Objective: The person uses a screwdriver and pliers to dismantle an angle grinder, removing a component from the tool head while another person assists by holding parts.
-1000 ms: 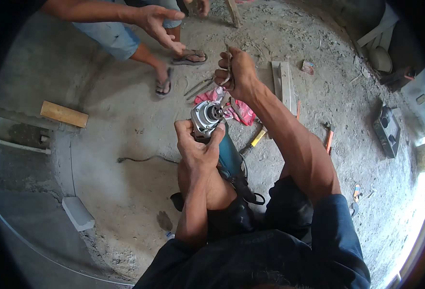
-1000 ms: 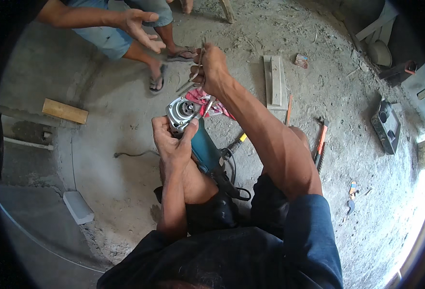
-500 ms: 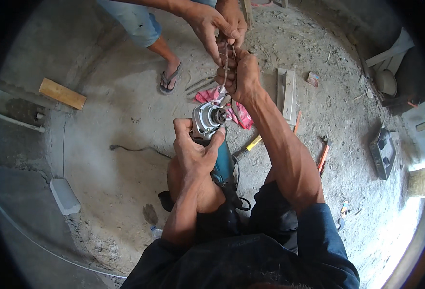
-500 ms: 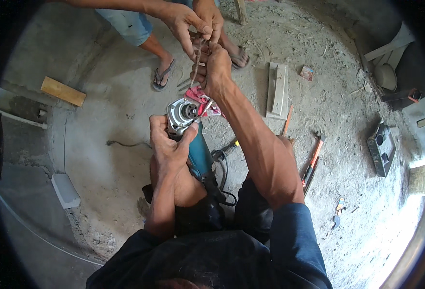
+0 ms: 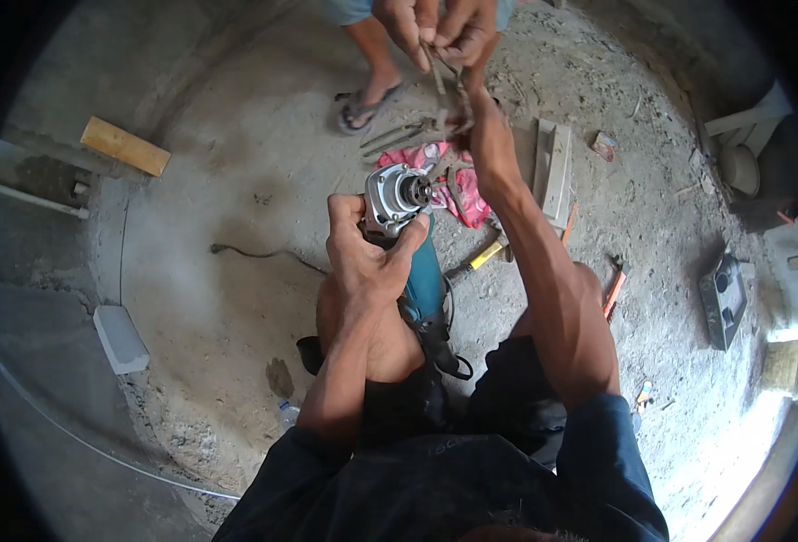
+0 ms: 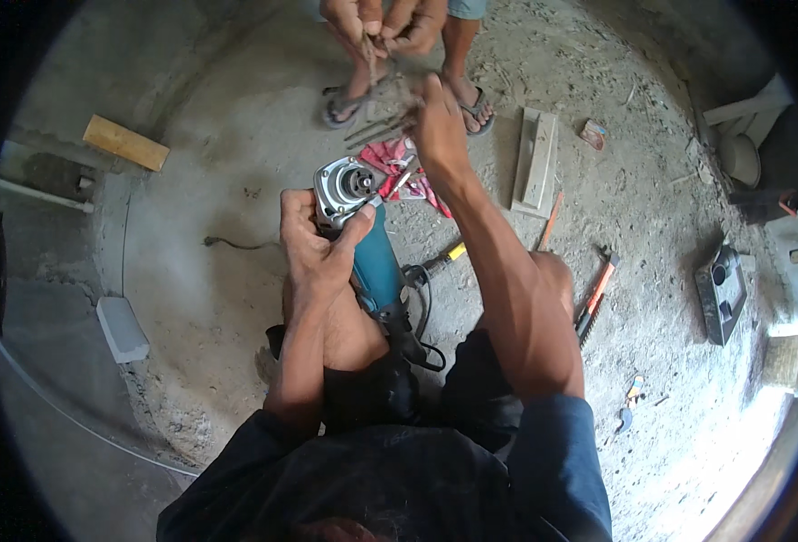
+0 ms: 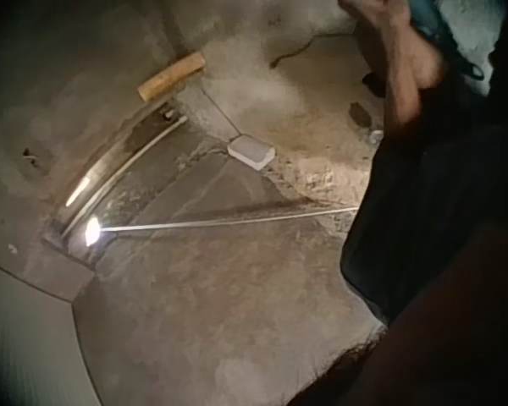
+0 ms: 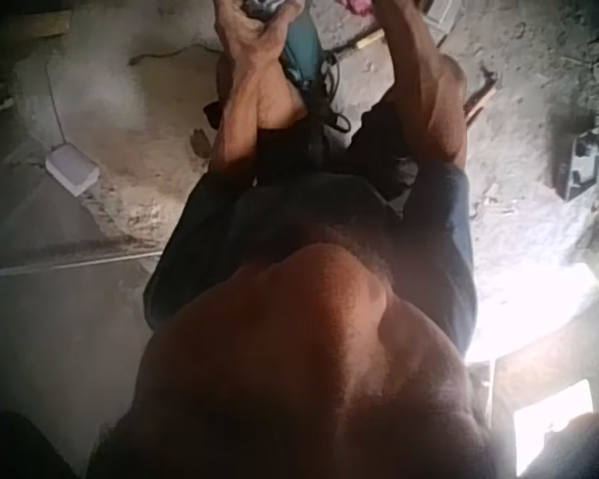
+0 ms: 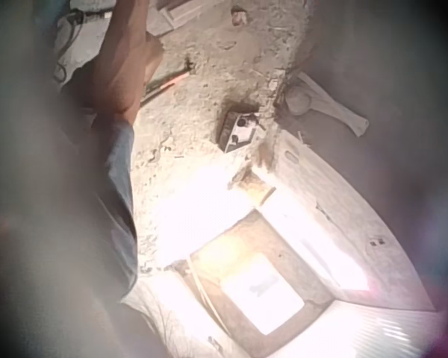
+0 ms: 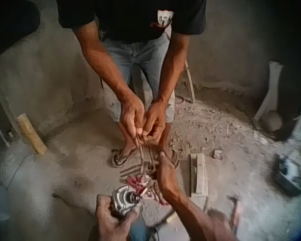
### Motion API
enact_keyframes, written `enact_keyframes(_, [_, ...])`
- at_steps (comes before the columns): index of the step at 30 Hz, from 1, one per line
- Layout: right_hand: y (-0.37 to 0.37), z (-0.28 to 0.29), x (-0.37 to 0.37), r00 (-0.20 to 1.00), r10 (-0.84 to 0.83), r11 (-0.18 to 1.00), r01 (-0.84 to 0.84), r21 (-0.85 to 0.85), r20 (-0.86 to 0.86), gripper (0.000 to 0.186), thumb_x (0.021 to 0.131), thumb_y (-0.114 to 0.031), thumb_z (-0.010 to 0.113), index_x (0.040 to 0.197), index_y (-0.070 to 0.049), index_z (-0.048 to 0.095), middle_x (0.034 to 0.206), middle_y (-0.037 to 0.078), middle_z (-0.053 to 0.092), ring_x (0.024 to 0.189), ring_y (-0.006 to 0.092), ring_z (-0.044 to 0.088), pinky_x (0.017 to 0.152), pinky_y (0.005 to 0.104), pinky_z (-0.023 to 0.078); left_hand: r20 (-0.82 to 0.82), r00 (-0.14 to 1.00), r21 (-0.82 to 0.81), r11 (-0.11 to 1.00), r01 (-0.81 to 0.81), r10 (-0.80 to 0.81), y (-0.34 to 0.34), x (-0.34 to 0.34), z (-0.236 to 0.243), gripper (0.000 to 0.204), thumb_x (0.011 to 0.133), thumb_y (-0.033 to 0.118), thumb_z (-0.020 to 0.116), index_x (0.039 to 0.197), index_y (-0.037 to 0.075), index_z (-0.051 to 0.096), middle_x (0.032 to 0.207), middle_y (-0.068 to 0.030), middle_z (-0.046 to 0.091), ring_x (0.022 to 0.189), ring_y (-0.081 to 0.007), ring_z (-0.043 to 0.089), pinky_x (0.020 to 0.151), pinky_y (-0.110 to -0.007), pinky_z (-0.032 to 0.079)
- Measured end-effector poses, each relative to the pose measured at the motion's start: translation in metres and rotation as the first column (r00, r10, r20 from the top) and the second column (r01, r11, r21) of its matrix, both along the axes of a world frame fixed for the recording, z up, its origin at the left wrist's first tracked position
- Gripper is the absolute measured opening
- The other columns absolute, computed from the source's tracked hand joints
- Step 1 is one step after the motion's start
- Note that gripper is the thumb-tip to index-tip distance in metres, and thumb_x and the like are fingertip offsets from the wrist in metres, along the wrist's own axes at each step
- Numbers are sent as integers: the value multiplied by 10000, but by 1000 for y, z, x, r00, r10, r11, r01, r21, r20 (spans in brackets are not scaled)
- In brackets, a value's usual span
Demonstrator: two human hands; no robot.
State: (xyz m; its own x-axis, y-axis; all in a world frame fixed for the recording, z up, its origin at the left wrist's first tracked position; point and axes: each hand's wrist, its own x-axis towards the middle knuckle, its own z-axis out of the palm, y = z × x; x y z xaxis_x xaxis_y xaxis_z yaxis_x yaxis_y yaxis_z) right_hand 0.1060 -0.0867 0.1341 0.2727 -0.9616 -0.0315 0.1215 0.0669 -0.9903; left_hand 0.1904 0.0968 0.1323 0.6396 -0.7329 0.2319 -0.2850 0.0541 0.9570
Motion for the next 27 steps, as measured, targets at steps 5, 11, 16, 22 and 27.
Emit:
enact_keyframes(5, [95,-10,-13,871,492,849,-485,210,22,791,1056,-649,182,1340,14,506,1170,223,623,1038,272,605,967,389,453,19,997,-13,997,-79,79,-4,30,10,506,727,157,881,1008,-11,496,868,-114,646,778,-171,624,702,-335,524])
enact_keyframes(11, [126,9,-11,858,495,839,-513,-183,-133,887,1051,-646,250,1555,84,219,1540,309,363,1461,397,336,1179,401,291,269,950,57,982,-182,160,-32,26,46,550,703,225,908,975,-16,494,785,-140,653,665,-221,640,641,-393,540])
enact_keyframes(16, [107,-28,-7,935,334,922,-350,-164,-118,865,1053,-632,308,1471,124,274,1451,285,402,1396,354,374,1169,388,275,230,970,107,989,-101,74,-41,15,42,480,789,267,849,973,-7,500,819,-124,660,735,-210,653,692,-375,542])
enact_keyframes(22, [105,-24,-4,856,453,861,-492,126,248,740,994,-715,378,1155,-25,594,792,66,651,570,161,648,505,292,545,-324,904,-38,959,282,-279,-2,61,39,382,1057,414,529,1127,49,617,1111,-40,635,1023,-136,585,939,-371,493])
enact_keyframes(27, [122,-3,-6,806,550,797,-585,152,220,693,992,-685,430,1172,-31,573,835,83,657,628,165,664,558,298,562,-621,696,-143,926,350,-359,-4,80,24,397,1058,395,516,1212,47,625,1194,-73,663,1133,-201,613,1005,-402,472])
